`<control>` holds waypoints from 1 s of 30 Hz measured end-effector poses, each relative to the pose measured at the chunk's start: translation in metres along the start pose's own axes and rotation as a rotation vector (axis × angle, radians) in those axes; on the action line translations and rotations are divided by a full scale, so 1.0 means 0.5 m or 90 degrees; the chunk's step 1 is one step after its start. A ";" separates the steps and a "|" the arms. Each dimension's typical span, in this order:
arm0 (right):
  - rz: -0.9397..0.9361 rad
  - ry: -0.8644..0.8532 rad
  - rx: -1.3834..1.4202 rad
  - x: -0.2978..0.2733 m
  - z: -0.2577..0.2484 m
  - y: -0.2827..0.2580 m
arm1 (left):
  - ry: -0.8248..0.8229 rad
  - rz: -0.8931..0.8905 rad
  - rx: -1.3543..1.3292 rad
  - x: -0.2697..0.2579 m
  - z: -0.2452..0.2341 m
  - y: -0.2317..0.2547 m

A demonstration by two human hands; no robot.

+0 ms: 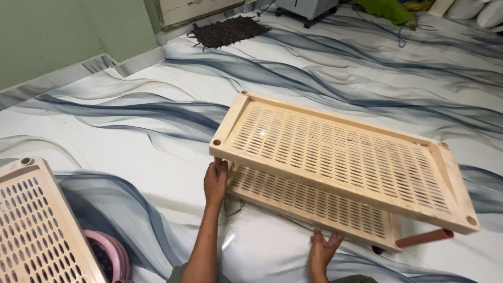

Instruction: The person assembles a two-tier plastic storage rack by inserting cylindrical legs into the corner holes of the shelves. They connect the two shelves with the legs and then attach small black feet to the bottom of the legs.

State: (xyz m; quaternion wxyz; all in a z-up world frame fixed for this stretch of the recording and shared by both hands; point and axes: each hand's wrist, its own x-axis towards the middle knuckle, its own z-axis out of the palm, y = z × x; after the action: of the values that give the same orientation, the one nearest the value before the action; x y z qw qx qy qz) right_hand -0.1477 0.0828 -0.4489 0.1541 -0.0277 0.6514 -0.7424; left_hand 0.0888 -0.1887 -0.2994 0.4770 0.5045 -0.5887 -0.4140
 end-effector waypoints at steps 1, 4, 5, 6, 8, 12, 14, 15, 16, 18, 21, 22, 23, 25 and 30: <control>0.006 -0.022 -0.012 0.004 0.001 -0.003 | 0.002 0.005 0.032 -0.011 -0.009 0.006; 0.065 -0.134 -0.058 0.012 0.010 -0.013 | -0.046 -0.034 0.107 -0.048 -0.047 0.019; 0.109 -0.197 -0.079 0.013 0.019 -0.014 | -0.057 -0.017 0.108 -0.062 -0.056 0.023; 0.155 -0.261 -0.099 0.005 0.028 -0.012 | -0.070 -0.001 0.113 -0.075 -0.066 0.025; 0.078 -0.351 -0.159 -0.006 0.049 -0.008 | -0.099 0.011 0.122 -0.107 -0.079 0.029; 0.112 -0.418 -0.160 -0.031 0.068 -0.019 | -0.157 0.028 0.120 -0.210 -0.055 0.054; -0.005 -0.415 -0.139 -0.043 0.067 -0.042 | -0.183 0.020 0.135 -0.253 -0.041 0.081; -0.064 -0.409 -0.128 -0.050 0.062 -0.059 | -0.196 -0.001 0.154 -0.276 -0.039 0.096; -0.217 -0.360 -0.235 -0.058 0.053 -0.080 | -0.212 -0.023 0.172 -0.296 -0.035 0.112; -0.519 -0.243 -0.447 -0.093 0.036 -0.123 | -0.216 -0.004 0.176 -0.323 -0.033 0.146; -0.515 -0.371 -0.367 -0.143 0.030 -0.213 | -0.224 0.088 0.137 -0.346 -0.021 0.203; -0.407 -0.485 -0.294 -0.154 0.035 -0.245 | -0.229 0.127 0.117 -0.355 -0.016 0.218; -0.297 -0.593 -0.218 -0.163 0.041 -0.278 | -0.265 0.122 0.074 -0.361 -0.006 0.235; -0.176 -0.658 -0.152 -0.197 0.045 -0.333 | -0.338 0.113 -0.011 -0.369 0.011 0.269; -0.245 -0.557 -0.248 -0.251 0.037 -0.441 | -0.357 0.075 0.060 -0.368 0.004 0.307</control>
State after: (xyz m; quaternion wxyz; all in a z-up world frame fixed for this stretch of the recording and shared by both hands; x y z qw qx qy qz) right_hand -0.0663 0.1212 -0.2110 0.2650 -0.4834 0.6352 -0.5409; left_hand 0.0630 0.0159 -0.1777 0.2949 0.3563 -0.7447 -0.4811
